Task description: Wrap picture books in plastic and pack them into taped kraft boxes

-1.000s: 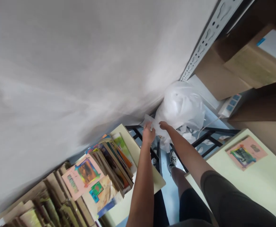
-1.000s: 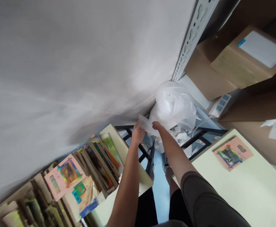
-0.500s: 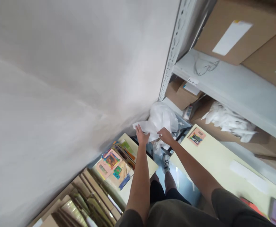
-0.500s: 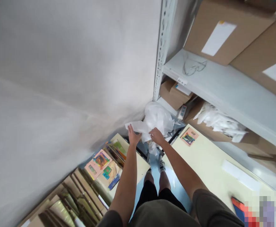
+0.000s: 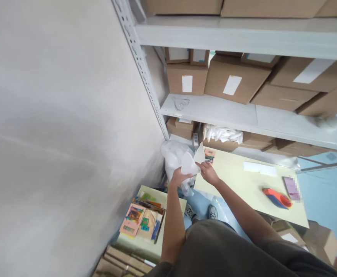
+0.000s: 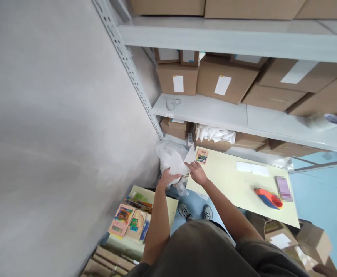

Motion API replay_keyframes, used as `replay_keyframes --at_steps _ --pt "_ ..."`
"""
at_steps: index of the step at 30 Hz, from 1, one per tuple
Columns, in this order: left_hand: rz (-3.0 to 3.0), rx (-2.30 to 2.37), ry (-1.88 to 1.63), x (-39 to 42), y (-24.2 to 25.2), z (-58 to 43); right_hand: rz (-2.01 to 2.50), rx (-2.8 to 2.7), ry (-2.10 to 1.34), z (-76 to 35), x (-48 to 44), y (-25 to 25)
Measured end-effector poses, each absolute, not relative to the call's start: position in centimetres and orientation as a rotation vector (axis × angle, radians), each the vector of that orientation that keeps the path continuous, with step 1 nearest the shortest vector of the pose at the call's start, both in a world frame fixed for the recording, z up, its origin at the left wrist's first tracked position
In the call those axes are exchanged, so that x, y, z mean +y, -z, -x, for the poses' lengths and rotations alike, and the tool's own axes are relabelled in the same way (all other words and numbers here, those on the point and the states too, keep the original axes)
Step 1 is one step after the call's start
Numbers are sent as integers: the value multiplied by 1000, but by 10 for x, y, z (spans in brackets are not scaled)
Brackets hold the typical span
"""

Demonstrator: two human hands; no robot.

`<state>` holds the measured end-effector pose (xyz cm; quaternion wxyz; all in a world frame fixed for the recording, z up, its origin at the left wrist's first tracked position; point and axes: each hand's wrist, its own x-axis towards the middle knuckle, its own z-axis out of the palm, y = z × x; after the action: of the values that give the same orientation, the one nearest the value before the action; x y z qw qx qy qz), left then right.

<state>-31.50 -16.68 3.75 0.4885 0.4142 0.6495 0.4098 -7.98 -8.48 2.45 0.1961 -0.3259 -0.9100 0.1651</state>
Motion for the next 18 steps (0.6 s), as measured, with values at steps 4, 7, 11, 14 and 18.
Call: replay_keyframes --at_steps 4,7,11,14,18 --pt "-739 1396 -1260 -161 -55 272 1097 -2338 -570 40 -81 -29" --pt "-709 1347 -1255 -150 -64 244 1245 -2179 -830 -2 -76 -27" --pt "-720 1260 -1219 -123 -81 192 1372 -2055 -1266 -84 -82 -19" --pt "-768 1213 -1237 -101 -93 154 1331 -1928 -1467 -147 -102 -17" --pt "-804 1242 -1309 -75 -95 120 1355 -1622 -1569 -216 -131 -23"
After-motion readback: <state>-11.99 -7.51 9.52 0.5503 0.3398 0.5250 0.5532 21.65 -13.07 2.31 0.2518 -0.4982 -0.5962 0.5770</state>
